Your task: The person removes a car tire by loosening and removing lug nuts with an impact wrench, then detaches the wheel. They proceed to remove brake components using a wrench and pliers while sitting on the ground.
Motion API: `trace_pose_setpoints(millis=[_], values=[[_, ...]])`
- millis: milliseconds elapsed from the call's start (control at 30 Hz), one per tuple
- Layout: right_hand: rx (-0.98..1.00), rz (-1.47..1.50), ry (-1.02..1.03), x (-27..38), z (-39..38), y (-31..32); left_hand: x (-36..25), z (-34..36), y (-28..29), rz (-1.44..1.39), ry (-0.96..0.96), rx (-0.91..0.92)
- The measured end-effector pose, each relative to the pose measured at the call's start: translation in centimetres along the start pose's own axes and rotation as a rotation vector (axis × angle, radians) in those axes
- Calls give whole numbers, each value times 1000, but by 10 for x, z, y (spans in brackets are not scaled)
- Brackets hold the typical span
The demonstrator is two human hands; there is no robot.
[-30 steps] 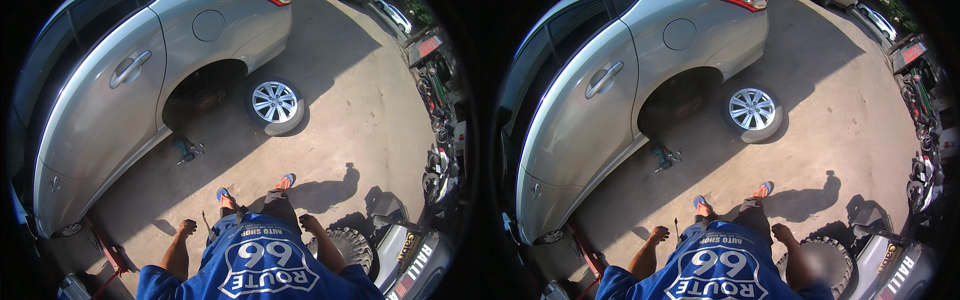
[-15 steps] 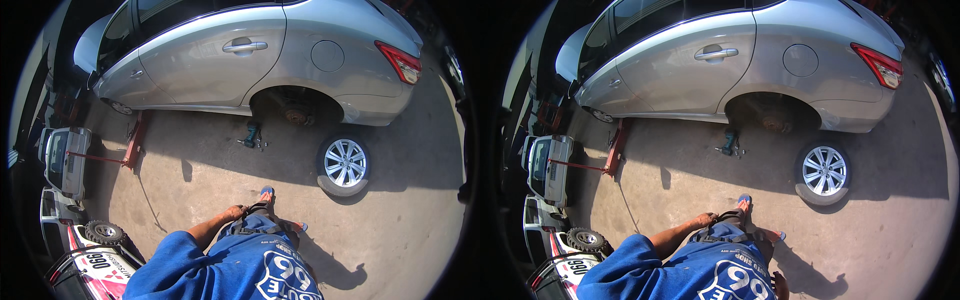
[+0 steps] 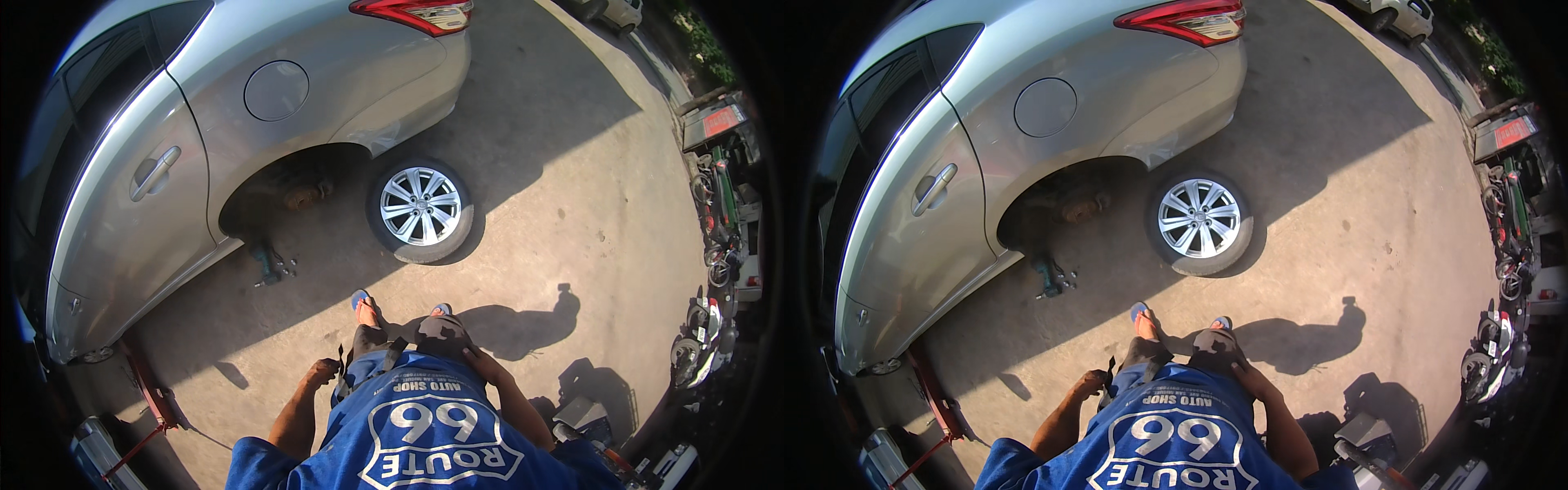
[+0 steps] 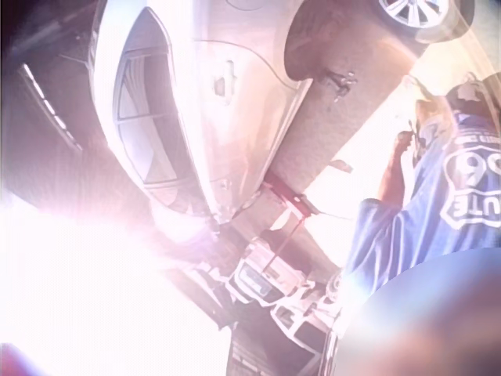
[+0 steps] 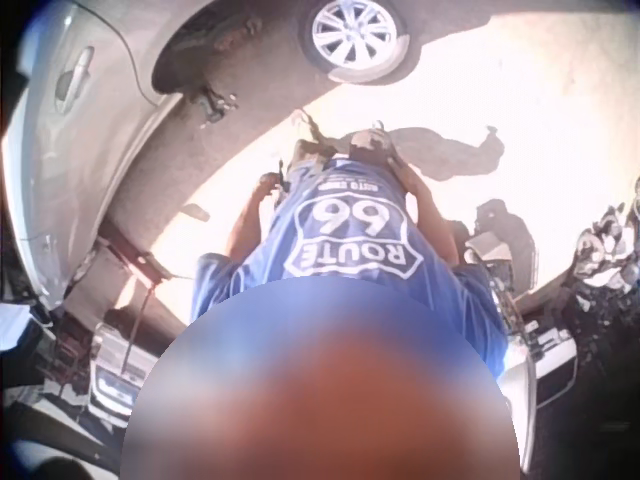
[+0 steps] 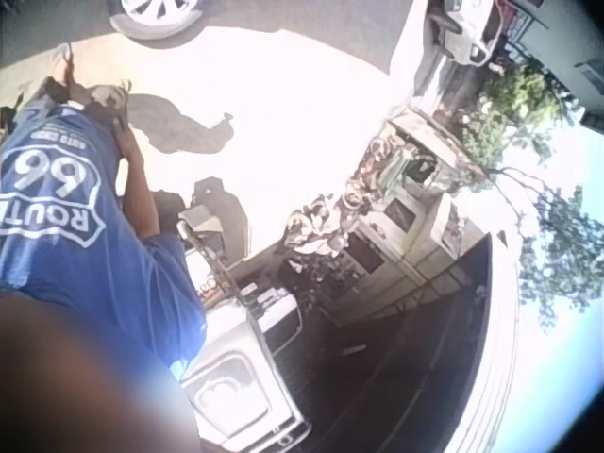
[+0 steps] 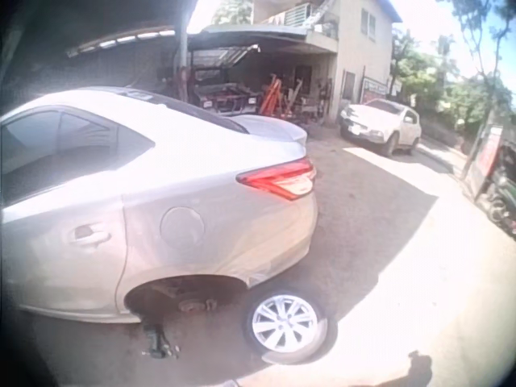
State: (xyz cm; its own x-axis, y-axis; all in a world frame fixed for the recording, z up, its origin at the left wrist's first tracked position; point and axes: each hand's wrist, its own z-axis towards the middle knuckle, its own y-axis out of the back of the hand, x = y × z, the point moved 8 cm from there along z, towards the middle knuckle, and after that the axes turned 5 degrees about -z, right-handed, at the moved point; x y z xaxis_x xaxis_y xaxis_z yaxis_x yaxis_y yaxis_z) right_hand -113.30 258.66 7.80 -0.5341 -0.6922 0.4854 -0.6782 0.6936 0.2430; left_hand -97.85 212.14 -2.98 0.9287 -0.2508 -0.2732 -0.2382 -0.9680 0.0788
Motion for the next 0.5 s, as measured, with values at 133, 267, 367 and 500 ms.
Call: trace_pose_setpoints(millis=[133, 267, 367, 500], values=[[110, 317, -18, -24, 19, 11, -78, -3, 13, -152, -65, -105], [240, 253, -184, -64, 40, 74, -130, -21, -34, -271, -132, -160], [302, 219, -280, -89, 47, 130, -143, -39, -94, 20, -73, -132], [363, -26, -433, -121, 59, 183, -107, -59, -156, -282, -82, -235]])
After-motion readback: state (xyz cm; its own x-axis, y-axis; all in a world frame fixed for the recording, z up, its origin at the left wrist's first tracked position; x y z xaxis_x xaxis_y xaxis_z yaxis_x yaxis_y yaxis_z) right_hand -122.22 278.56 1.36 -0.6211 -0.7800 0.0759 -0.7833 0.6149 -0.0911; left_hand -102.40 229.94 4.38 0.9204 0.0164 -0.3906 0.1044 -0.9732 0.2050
